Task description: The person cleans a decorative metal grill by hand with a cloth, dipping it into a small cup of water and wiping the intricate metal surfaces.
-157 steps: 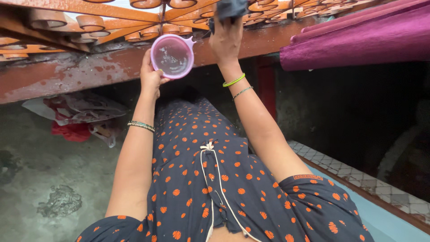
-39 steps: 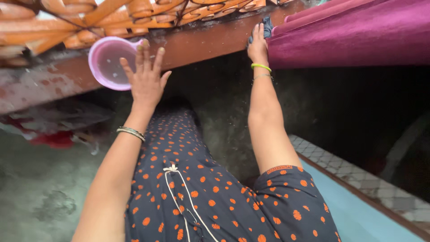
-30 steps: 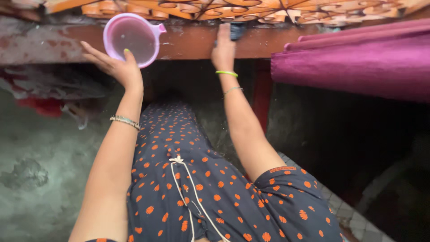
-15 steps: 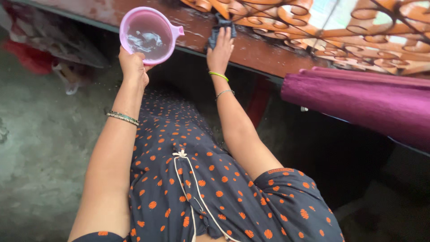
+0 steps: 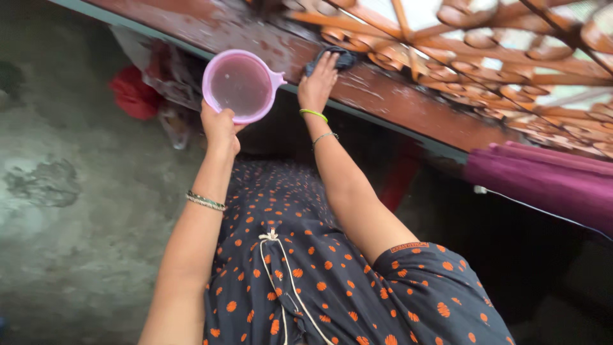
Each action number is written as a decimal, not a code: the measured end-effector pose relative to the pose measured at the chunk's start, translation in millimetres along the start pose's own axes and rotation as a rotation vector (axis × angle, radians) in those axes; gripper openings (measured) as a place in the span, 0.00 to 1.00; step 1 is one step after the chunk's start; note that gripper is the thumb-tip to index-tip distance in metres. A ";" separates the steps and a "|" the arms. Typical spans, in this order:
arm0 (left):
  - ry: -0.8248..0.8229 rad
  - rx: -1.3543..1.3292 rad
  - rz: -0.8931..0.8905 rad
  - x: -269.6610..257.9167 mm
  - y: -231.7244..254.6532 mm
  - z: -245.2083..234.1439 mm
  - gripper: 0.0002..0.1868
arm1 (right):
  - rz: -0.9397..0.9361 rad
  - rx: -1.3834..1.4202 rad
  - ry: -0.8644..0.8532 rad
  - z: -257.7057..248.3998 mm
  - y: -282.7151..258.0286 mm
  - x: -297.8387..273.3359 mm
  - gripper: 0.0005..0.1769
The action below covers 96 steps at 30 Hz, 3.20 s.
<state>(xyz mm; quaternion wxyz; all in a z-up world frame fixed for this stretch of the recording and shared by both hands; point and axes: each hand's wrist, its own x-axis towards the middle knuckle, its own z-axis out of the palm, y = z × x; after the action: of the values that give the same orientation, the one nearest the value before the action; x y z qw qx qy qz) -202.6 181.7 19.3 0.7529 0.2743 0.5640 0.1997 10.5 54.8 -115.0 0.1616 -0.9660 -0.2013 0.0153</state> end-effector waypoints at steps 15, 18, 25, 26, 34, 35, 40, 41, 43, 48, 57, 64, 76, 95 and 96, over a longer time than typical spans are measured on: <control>-0.085 -0.088 0.088 80.2 145.6 -116.9 0.38 | 0.031 0.558 0.195 38.9 -154.7 -18.4 0.25; -0.089 -0.100 0.063 89.5 145.7 -109.5 0.41 | -0.083 0.483 0.414 11.8 -169.9 -12.4 0.32; -0.138 -0.072 0.007 108.9 122.4 -71.4 0.40 | -0.044 0.245 0.223 63.7 -170.4 1.8 0.51; -0.147 -0.071 -0.006 111.3 121.4 -64.0 0.40 | -0.050 0.246 0.225 67.2 -170.1 -0.4 0.51; -0.171 -0.063 0.038 122.2 115.1 -28.1 0.40 | 0.186 0.645 0.337 -11.9 -186.3 -8.3 0.38; -0.171 -0.035 0.055 124.9 115.9 -23.2 0.38 | 0.074 0.580 0.465 -34.3 -193.4 -8.4 0.36; -0.169 0.005 0.040 124.7 114.9 -15.8 0.41 | -0.211 0.365 0.913 -97.9 -220.9 24.0 0.33; -0.168 -0.016 0.013 125.4 112.1 -14.8 0.40 | -0.204 0.276 0.840 -88.6 -222.4 35.8 0.37; -0.167 -0.009 0.009 126.8 106.3 -14.3 0.41 | -0.201 0.192 0.771 -55.4 -213.8 57.0 0.42; -0.147 0.074 -0.040 136.3 101.8 -15.9 0.42 | -0.193 -0.113 0.617 44.0 -160.4 44.6 0.45; -0.146 0.085 0.026 135.2 99.6 -12.7 0.40 | -0.253 0.107 0.190 47.1 -166.6 -5.3 0.43; -0.107 0.134 0.055 133.3 98.4 -9.5 0.39 | -0.005 0.261 -0.021 0.3 -179.3 -22.5 0.42; -0.076 0.163 0.126 134.5 98.1 -8.2 0.39 | -0.143 0.360 0.574 30.8 -161.7 35.0 0.46; -0.098 0.123 0.135 134.0 94.4 -11.0 0.35 | 0.013 0.105 0.244 37.0 -141.6 30.4 0.28; -0.100 0.124 0.133 133.3 95.1 -9.7 0.35 | 0.037 0.106 0.226 39.8 -144.0 28.7 0.24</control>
<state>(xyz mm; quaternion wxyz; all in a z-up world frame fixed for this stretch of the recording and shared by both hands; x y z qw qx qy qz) -173.1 338.0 -20.7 0.7466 0.3670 0.5177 0.1998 -22.2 203.1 -105.8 0.2340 -0.9552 -0.1627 -0.0800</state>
